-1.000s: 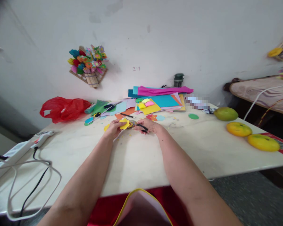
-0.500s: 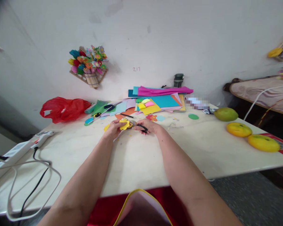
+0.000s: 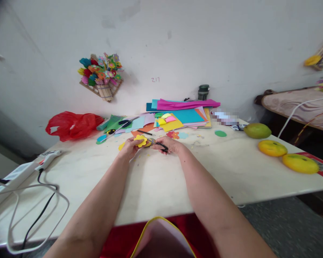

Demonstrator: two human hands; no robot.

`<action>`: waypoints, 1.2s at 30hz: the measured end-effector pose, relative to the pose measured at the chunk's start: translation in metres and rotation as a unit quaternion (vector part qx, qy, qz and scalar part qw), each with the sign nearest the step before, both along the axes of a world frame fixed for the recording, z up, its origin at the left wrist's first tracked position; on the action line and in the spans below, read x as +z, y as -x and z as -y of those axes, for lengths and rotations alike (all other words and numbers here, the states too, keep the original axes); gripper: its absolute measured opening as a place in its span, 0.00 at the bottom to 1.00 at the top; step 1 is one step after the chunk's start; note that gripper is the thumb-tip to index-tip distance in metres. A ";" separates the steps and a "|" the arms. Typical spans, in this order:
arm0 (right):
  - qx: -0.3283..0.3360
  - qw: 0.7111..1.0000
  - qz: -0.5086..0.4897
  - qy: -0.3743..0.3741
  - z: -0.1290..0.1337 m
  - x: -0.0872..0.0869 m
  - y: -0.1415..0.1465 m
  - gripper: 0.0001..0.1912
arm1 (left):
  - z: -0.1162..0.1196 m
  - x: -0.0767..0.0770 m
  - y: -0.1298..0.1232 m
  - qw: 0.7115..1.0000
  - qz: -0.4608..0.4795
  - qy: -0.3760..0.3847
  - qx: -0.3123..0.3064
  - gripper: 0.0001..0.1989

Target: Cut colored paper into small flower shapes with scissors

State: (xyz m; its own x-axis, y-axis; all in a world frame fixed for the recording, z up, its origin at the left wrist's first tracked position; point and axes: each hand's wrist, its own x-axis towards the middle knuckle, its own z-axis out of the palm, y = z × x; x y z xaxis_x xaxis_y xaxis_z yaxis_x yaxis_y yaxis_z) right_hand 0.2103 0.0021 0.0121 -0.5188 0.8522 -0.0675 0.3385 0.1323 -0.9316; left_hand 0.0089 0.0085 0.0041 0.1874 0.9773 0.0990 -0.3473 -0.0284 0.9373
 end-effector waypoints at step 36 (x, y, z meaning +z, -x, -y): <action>-0.008 0.999 -0.048 -0.023 -0.010 -0.015 0.006 0.18 | -0.003 -0.001 -0.007 0.997 0.035 0.006 0.062 0.13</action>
State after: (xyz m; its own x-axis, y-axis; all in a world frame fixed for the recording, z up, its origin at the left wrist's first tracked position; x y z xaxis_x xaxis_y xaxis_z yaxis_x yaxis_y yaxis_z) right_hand 0.2046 0.0118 -0.0029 -0.5074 0.8614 0.0215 0.2511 0.1717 -0.9526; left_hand 0.0163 0.0113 0.0028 0.0585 0.9937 0.0951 -0.4063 -0.0633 0.9115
